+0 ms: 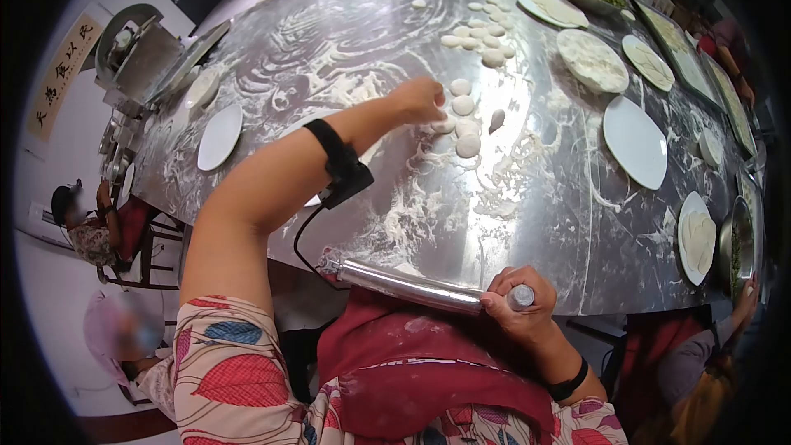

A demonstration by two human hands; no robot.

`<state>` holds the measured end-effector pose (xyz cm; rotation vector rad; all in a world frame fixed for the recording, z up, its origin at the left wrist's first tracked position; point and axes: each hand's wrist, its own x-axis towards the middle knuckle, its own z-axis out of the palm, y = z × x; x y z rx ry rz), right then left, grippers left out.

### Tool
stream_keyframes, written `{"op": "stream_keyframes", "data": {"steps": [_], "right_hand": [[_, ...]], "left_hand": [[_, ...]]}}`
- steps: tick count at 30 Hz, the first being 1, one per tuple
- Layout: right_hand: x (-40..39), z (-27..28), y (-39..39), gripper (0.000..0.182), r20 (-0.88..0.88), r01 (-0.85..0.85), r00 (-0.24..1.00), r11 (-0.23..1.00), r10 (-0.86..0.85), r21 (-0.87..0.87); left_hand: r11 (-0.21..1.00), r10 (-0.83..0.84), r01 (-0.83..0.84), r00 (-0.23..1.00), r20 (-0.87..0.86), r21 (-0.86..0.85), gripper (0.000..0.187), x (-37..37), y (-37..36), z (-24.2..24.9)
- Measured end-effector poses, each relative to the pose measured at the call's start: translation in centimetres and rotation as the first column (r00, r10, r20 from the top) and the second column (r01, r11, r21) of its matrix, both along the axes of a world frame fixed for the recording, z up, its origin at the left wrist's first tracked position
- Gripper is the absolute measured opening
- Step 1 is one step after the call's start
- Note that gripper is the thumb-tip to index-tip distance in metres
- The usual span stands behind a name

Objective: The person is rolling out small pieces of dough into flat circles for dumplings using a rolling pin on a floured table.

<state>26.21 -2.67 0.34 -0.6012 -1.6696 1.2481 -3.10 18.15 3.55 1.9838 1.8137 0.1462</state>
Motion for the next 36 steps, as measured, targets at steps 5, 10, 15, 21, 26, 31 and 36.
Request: {"op": "stream_keyframes", "data": {"steps": [5, 10, 15, 21, 26, 31, 36], "right_hand": [[0.0, 0.6, 0.2, 0.024, 0.012, -0.01, 1.0, 0.999, 0.01, -0.038], [0.1, 0.0, 0.0, 0.024, -0.014, -0.027, 1.0, 0.999, 0.026, -0.024], [-0.1, 0.2, -0.3, 0.024, -0.017, -0.008, 1.0, 0.999, 0.007, -0.035], [0.1, 0.3, 0.0, 0.024, 0.005, -0.014, 1.0, 0.999, 0.014, -0.037], [0.1, 0.2, 0.3, 0.025, 0.014, -0.013, 1.0, 1.0, 0.014, -0.025], [0.3, 0.1, 0.1, 0.025, 0.021, -0.007, 1.0, 1.0, 0.007, -0.006], [0.0, 0.4, 0.1, 0.023, 0.005, 0.0, 1.0, 1.0, 0.0, -0.027]], "left_hand": [[0.962, -0.062, 0.092, 0.991, -0.122, 0.257, 0.04, 1.2, -2.0, -2.4], [0.999, 0.0, 0.026, 0.843, 0.537, -0.04, 0.036, 0.5, -1.7, 1.6], [0.98, 0.083, 0.023, 0.86, 0.504, -0.2, 0.044, 0.2, -3.0, 4.1], [0.966, 0.03, -0.014, 0.998, -0.058, 0.259, 0.047, -1.0, 0.9, 0.2], [0.904, -0.195, 0.248, 0.964, -0.181, 0.348, 0.048, 0.4, 4.0, -3.0], [0.967, -0.103, 0.144, 0.976, -0.192, 0.212, 0.035, 3.1, 3.2, -1.5], [0.965, -0.043, 0.034, 0.999, 0.027, 0.258, 0.025, 2.5, 2.5, 0.2]]}}
